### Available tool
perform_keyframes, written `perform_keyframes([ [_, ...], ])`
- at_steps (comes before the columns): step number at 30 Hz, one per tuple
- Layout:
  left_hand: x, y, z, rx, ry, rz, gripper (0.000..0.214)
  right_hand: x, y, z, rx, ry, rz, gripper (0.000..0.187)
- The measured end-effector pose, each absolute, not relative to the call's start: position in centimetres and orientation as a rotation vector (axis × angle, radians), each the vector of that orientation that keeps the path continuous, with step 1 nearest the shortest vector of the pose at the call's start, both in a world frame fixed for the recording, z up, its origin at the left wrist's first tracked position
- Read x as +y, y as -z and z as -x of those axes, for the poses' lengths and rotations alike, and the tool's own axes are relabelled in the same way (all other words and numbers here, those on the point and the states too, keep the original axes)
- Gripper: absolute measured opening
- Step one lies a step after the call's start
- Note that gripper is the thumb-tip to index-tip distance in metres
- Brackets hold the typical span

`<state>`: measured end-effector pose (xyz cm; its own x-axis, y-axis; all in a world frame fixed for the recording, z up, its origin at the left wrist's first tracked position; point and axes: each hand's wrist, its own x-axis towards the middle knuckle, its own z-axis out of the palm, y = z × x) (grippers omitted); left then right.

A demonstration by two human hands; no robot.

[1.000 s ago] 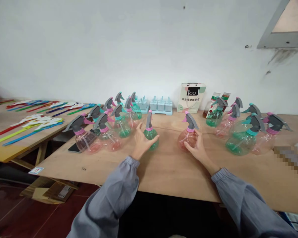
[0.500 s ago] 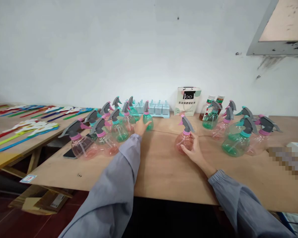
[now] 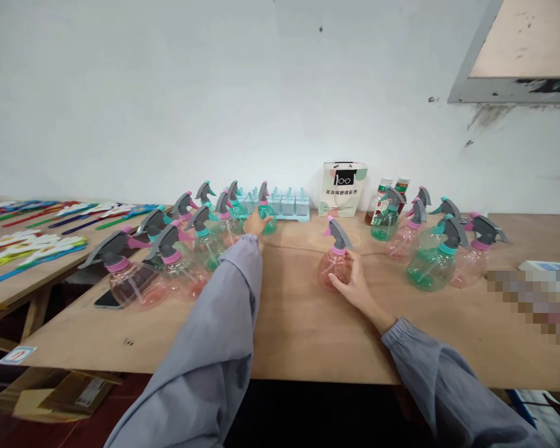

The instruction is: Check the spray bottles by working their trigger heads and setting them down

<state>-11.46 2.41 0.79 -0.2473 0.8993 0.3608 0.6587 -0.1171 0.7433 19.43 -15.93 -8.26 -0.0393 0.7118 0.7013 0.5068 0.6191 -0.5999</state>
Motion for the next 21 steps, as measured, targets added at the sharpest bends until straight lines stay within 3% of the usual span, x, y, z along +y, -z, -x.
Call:
perform_keyframes([
  [7, 0.0, -1.6, 10.7, 1.935, -1.398, -1.639, 0.055, -15.9, 8.5, -19.3, -1.689, -0.221, 0.991, 0.07],
  [10, -3.2, -1.3, 9.5, 1.77, -1.409, -1.737, 0.038, -15.9, 8.5, -19.0, -1.675, -0.234, 0.975, 0.07],
  [15, -10.4, -1.0, 6.0, 1.25, -1.343, -1.929, 0.036, -16.0, 8.6, -18.3, -1.665, -0.236, 0.977, 0.069],
  [17, -13.1, -1.3, 4.3, 1.082, -1.31, -1.956, 0.049, -16.2, 8.5, -17.9, -1.673, -0.232, 0.977, 0.07],
  [21, -16.5, -1.9, 0.9, 0.923, -1.311, -2.032, 0.096, -16.7, 8.3, -16.7, -1.723, -0.21, 0.946, 0.069],
])
